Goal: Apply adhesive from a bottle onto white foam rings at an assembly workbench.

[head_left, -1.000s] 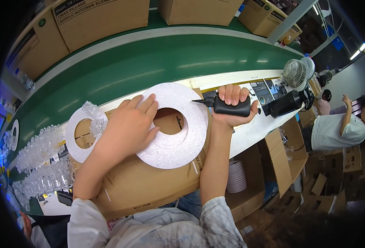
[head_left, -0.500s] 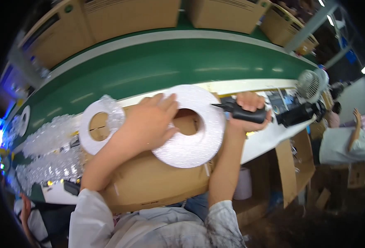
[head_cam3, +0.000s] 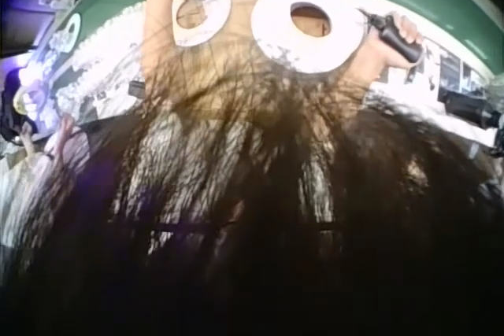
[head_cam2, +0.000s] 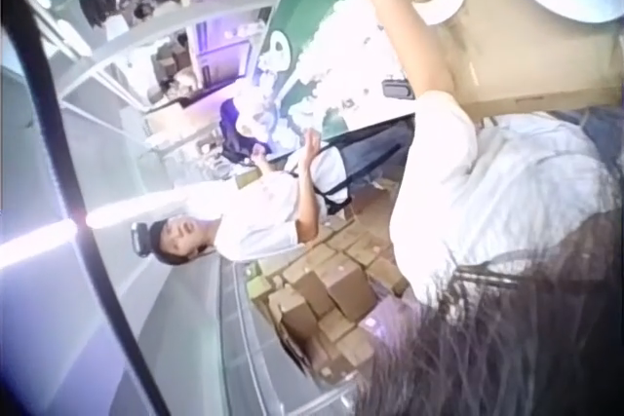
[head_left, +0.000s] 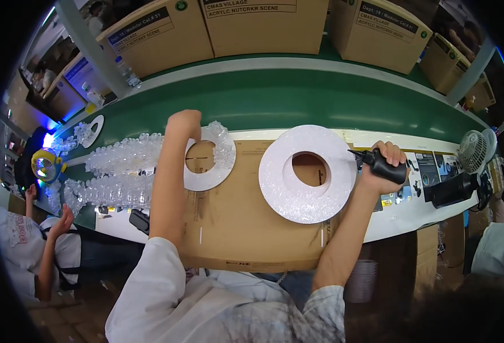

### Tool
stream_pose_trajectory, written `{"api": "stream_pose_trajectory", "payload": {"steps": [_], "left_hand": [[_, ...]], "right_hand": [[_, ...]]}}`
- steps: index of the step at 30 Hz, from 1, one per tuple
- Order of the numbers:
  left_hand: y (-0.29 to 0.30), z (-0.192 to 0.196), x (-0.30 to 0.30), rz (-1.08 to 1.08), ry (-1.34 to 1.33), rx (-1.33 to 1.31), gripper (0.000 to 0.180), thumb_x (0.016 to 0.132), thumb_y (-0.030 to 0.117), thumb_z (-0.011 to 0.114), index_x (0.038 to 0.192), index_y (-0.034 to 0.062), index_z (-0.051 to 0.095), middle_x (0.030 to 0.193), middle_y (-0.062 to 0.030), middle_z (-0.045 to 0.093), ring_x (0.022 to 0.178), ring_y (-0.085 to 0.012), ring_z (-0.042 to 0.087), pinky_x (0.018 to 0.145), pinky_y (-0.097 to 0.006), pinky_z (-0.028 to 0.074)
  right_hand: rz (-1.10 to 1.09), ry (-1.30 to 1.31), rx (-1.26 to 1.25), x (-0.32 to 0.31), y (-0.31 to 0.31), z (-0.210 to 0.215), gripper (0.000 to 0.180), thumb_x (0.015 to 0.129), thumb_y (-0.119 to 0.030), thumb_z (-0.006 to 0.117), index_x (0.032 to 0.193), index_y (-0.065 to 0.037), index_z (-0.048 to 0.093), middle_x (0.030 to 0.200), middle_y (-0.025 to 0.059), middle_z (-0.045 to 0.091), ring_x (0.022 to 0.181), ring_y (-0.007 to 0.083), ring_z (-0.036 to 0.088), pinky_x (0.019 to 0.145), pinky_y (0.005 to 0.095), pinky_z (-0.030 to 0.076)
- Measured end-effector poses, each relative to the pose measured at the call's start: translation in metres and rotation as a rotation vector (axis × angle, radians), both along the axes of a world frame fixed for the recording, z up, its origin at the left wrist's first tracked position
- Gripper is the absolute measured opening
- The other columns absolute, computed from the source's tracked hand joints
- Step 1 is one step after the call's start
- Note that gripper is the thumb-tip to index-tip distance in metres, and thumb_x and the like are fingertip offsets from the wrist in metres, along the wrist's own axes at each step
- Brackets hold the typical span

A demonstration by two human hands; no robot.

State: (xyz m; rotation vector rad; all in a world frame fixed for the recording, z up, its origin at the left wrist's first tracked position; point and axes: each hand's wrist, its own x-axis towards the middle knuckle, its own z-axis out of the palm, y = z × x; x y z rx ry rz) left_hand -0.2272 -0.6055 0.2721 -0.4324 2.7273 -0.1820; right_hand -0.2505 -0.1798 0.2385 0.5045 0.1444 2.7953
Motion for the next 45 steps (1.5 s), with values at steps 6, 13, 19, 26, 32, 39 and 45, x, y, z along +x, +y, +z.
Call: {"api": "stream_pose_trajectory", "payload": {"steps": [6,13,19,26,32,39,45], "left_hand": [[-0.008,-0.023,-0.021,-0.171,-0.007,0.080,0.055,0.055,0.023,0.086,0.104,0.0037,0.069,0.107,-0.0162,0.069,0.101,-0.0334,0.064,0.086,-0.039,0.053],[0.001,-0.016,-0.068,-0.403,0.150,-0.022,0.047,0.057,0.011,0.079,0.103,0.0099,0.071,0.103,-0.0134,0.070,0.098,-0.0324,0.066,0.082,-0.040,0.055],[0.001,-0.034,-0.151,-0.740,0.214,-0.214,0.042,0.060,0.011,0.076,0.101,0.0113,0.068,0.098,-0.0116,0.068,0.097,-0.0315,0.064,0.084,-0.043,0.052],[0.004,-0.045,-0.211,-0.947,0.277,-0.082,0.047,0.067,0.004,0.067,0.113,0.0133,0.064,0.110,-0.0094,0.065,0.107,-0.0310,0.061,0.090,-0.041,0.049],[0.004,0.025,-0.192,-0.769,0.572,-0.148,0.044,0.077,0.007,0.063,0.121,0.0087,0.061,0.116,-0.0133,0.065,0.108,-0.0296,0.062,0.092,-0.039,0.050],[0.146,0.070,-0.045,-0.700,0.492,0.699,0.045,0.085,0.034,0.062,0.112,-0.0014,0.064,0.106,-0.0196,0.068,0.096,-0.0324,0.066,0.085,-0.038,0.051],[0.185,0.054,0.002,-0.794,0.374,0.516,0.054,0.081,0.033,0.066,0.123,-0.0012,0.058,0.122,-0.0205,0.060,0.110,-0.0358,0.058,0.095,-0.039,0.047]], "right_hand": [[-0.010,-0.041,-0.014,-0.003,0.006,-0.002,0.018,0.075,-0.028,0.047,0.070,-0.012,0.042,0.059,-0.0007,0.037,0.056,0.0133,0.039,0.061,0.0279,0.037],[-0.016,-0.049,-0.043,-0.002,0.003,-0.004,0.016,0.076,-0.027,0.047,0.069,-0.013,0.042,0.059,-0.0007,0.039,0.056,0.0133,0.039,0.062,0.0286,0.037],[0.009,-0.061,-0.074,-0.002,0.000,-0.006,0.021,0.082,-0.029,0.045,0.069,-0.012,0.042,0.059,-0.0004,0.040,0.057,0.0133,0.041,0.063,0.0291,0.038],[0.012,-0.036,-0.078,0.000,0.009,-0.006,0.022,0.079,-0.030,0.049,0.069,-0.012,0.041,0.061,-0.0010,0.039,0.057,0.0127,0.041,0.062,0.0288,0.037],[0.000,-0.049,-0.063,0.003,0.005,0.001,0.020,0.075,-0.029,0.055,0.070,-0.013,0.043,0.063,-0.0020,0.042,0.059,0.0123,0.044,0.063,0.0280,0.039],[0.008,0.164,0.056,-0.003,0.020,-0.013,0.034,0.086,-0.043,0.050,0.074,-0.012,0.045,0.060,0.0007,0.042,0.055,0.0153,0.040,0.060,0.0308,0.034],[-0.108,0.062,0.210,0.006,0.017,0.000,0.036,0.086,-0.044,0.044,0.068,-0.013,0.043,0.055,-0.0013,0.038,0.049,0.0131,0.036,0.053,0.0288,0.033]]}}
